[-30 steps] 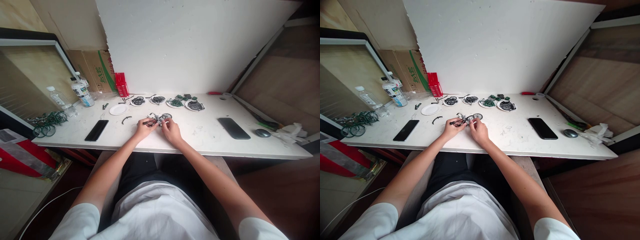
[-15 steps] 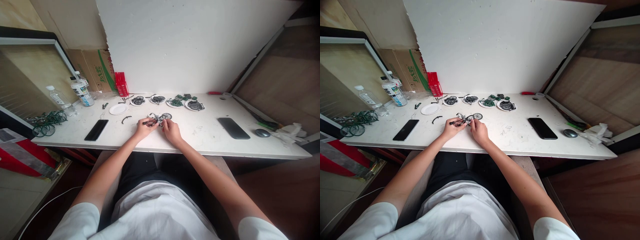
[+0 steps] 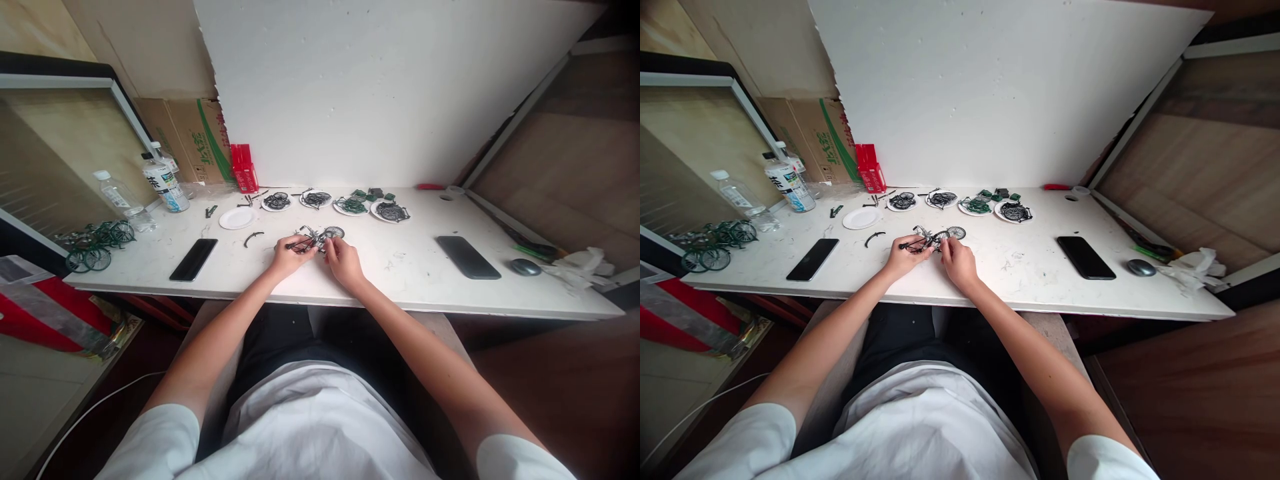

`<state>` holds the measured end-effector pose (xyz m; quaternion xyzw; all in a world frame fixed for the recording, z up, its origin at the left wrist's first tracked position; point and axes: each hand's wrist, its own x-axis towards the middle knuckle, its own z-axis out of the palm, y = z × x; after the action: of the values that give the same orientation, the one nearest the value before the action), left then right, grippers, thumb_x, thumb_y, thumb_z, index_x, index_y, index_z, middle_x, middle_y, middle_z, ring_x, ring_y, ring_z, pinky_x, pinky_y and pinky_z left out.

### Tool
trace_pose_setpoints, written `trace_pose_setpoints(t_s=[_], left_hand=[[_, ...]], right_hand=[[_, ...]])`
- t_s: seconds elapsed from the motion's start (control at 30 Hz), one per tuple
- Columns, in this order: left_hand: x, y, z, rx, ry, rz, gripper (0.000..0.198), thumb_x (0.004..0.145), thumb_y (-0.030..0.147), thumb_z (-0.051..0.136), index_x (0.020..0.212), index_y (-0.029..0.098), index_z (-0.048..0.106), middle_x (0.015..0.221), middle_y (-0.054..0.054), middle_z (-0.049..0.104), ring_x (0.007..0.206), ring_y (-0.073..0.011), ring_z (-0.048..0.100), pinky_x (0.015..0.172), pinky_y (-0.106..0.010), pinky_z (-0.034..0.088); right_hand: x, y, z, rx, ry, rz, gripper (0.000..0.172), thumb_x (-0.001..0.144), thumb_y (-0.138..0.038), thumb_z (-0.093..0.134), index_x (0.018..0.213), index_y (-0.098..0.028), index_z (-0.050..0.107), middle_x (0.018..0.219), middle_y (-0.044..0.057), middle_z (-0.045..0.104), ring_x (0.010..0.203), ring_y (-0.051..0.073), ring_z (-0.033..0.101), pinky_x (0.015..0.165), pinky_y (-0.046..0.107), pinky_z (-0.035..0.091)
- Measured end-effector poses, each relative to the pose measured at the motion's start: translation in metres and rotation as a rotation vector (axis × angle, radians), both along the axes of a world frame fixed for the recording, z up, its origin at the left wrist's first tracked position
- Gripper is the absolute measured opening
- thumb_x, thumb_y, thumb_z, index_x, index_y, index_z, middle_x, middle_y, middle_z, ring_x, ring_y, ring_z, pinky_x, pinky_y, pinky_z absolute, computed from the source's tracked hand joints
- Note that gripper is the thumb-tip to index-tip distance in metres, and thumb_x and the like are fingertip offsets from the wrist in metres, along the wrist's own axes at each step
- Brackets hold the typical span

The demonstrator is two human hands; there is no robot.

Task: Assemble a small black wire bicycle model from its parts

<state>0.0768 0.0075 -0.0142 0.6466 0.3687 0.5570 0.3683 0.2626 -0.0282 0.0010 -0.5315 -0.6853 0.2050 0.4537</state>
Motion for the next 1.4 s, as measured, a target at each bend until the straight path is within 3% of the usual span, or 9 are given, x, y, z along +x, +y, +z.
trace_pose_setpoints(t_s=[0.17, 0.4, 0.63, 0.9, 1.07, 1.2, 1.3, 1.4], left_hand=[[0.000, -0.001, 0.001, 0.007, 0.018, 0.026, 0.041, 0.071, 0.050, 0.091, 0.092, 0.016, 0.078, 0.092, -0.010, 0.080, 0.085, -0.0245, 0.076, 0.078, -0.035, 0.064], [-0.001, 0.001, 0.001, 0.006, 0.021, 0.036, 0.040, 0.071, 0.048, 0.092, 0.090, 0.016, 0.078, 0.092, -0.010, 0.080, 0.084, -0.0241, 0.076, 0.080, -0.035, 0.064], [-0.001, -0.001, 0.001, 0.010, 0.020, 0.011, 0.038, 0.072, 0.046, 0.091, 0.091, 0.016, 0.078, 0.093, -0.010, 0.080, 0.086, -0.0244, 0.076, 0.081, -0.035, 0.064], [-0.001, -0.001, 0.003, 0.010, 0.031, 0.033, 0.040, 0.070, 0.049, 0.092, 0.089, 0.016, 0.078, 0.091, -0.010, 0.080, 0.083, -0.0246, 0.076, 0.078, -0.035, 0.064], [-0.002, -0.003, 0.006, 0.016, 0.047, 0.012, 0.040, 0.069, 0.048, 0.093, 0.090, 0.017, 0.078, 0.093, -0.010, 0.080, 0.085, -0.0238, 0.075, 0.079, -0.034, 0.063], [-0.001, -0.006, 0.009, -0.016, 0.016, -0.010, 0.042, 0.069, 0.049, 0.093, 0.090, 0.016, 0.076, 0.091, -0.010, 0.079, 0.083, -0.0239, 0.075, 0.076, -0.034, 0.064], [0.000, -0.006, 0.012, -0.049, -0.018, -0.043, 0.043, 0.072, 0.051, 0.090, 0.090, 0.015, 0.075, 0.091, -0.010, 0.078, 0.075, -0.0214, 0.074, 0.070, -0.033, 0.063], [0.000, -0.006, 0.015, -0.056, -0.021, -0.065, 0.041, 0.076, 0.051, 0.088, 0.091, 0.015, 0.074, 0.092, -0.009, 0.078, 0.068, -0.0187, 0.072, 0.067, -0.032, 0.062]], right_hand=[[0.000, -0.001, 0.002, -0.018, 0.007, -0.014, 0.050, 0.110, -0.059, 0.032, 0.087, -0.025, 0.061, 0.067, 0.003, 0.071, 0.068, 0.024, 0.067, 0.069, 0.032, 0.043], [-0.001, 0.001, 0.000, -0.007, -0.031, -0.066, 0.033, 0.103, -0.055, 0.050, 0.101, -0.024, 0.061, 0.066, 0.001, 0.068, 0.061, 0.022, 0.062, 0.062, 0.030, 0.039], [0.000, -0.001, 0.001, -0.006, -0.012, -0.020, 0.048, 0.110, -0.056, 0.034, 0.081, -0.025, 0.057, 0.068, 0.004, 0.071, 0.067, 0.023, 0.066, 0.068, 0.031, 0.041], [-0.001, 0.000, 0.001, -0.013, 0.000, -0.031, 0.031, 0.105, -0.053, 0.048, 0.095, -0.025, 0.059, 0.066, 0.001, 0.069, 0.063, 0.023, 0.066, 0.065, 0.031, 0.042], [0.000, 0.001, 0.000, -0.017, 0.010, 0.013, 0.040, 0.109, -0.055, 0.038, 0.088, -0.026, 0.056, 0.066, 0.002, 0.070, 0.067, 0.024, 0.067, 0.069, 0.032, 0.044], [0.000, 0.000, 0.001, -0.038, 0.042, 0.002, 0.042, 0.108, -0.060, 0.037, 0.093, -0.026, 0.056, 0.068, 0.002, 0.070, 0.070, 0.024, 0.068, 0.071, 0.033, 0.046], [-0.001, -0.001, 0.002, 0.010, 0.111, -0.042, 0.037, 0.106, -0.060, 0.044, 0.106, -0.025, 0.055, 0.078, 0.002, 0.071, 0.072, 0.023, 0.067, 0.072, 0.033, 0.047], [-0.001, -0.001, 0.001, 0.093, 0.161, -0.086, 0.040, 0.103, -0.061, 0.053, 0.116, -0.023, 0.052, 0.100, 0.006, 0.070, 0.079, 0.020, 0.066, 0.072, 0.033, 0.049]])
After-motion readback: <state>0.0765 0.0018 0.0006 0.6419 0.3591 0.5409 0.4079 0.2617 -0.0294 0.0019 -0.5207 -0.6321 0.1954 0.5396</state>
